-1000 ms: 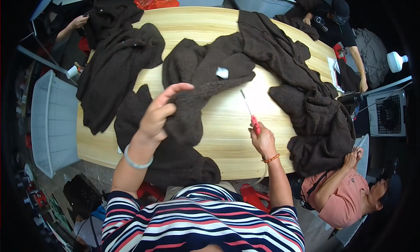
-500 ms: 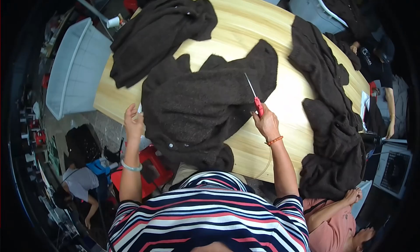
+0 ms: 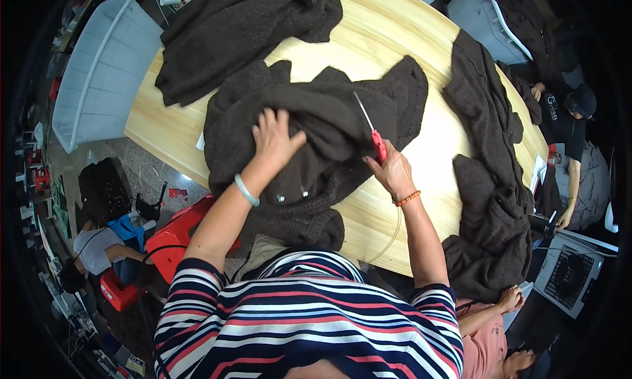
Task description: Trimming loose or excess threads from brown garments using scissors on a worktable.
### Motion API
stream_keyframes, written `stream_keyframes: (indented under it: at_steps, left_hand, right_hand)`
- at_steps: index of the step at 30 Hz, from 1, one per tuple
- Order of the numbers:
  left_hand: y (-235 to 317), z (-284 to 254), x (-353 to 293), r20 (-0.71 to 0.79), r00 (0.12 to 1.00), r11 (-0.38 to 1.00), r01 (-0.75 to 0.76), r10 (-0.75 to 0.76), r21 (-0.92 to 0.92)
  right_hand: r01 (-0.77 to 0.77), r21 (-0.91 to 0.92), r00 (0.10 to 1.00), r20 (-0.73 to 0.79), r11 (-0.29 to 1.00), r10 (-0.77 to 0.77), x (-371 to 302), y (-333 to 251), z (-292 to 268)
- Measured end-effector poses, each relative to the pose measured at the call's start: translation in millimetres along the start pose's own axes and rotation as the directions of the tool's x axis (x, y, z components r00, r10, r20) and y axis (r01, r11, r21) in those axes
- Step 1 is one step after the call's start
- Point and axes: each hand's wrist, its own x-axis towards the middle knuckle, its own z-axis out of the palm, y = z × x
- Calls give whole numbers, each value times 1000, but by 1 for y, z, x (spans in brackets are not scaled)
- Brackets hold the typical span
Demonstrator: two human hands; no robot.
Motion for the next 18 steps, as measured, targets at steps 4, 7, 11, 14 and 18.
stream_keyframes:
  at_steps: [4, 7, 11, 14, 18]
  left_hand:
    - [-36, -15, 60, -6, 873, 863, 480, -487, -156]
    - [-37, -20, 47, -207, 962, 972, 204, -178, 116]
    - [40, -32, -6, -71, 856, 782, -499, 512, -374]
    - [80, 30, -44, 167, 751, 732, -527, 639, -431]
    - [95, 88, -44, 383, 601, 695, -697, 702, -179]
  right_hand:
    - [-42, 7, 997, -66, 999, 42, 3, -1, -15]
    - [-75, -3, 988, -133, 997, 74, -8, 19, -22]
    - [-194, -15, 977, -94, 981, 192, -46, 52, -25]
    - [-199, -60, 978, -69, 978, 195, -79, 67, -20]
    - [-222, -62, 975, 11, 973, 223, -111, 62, -15]
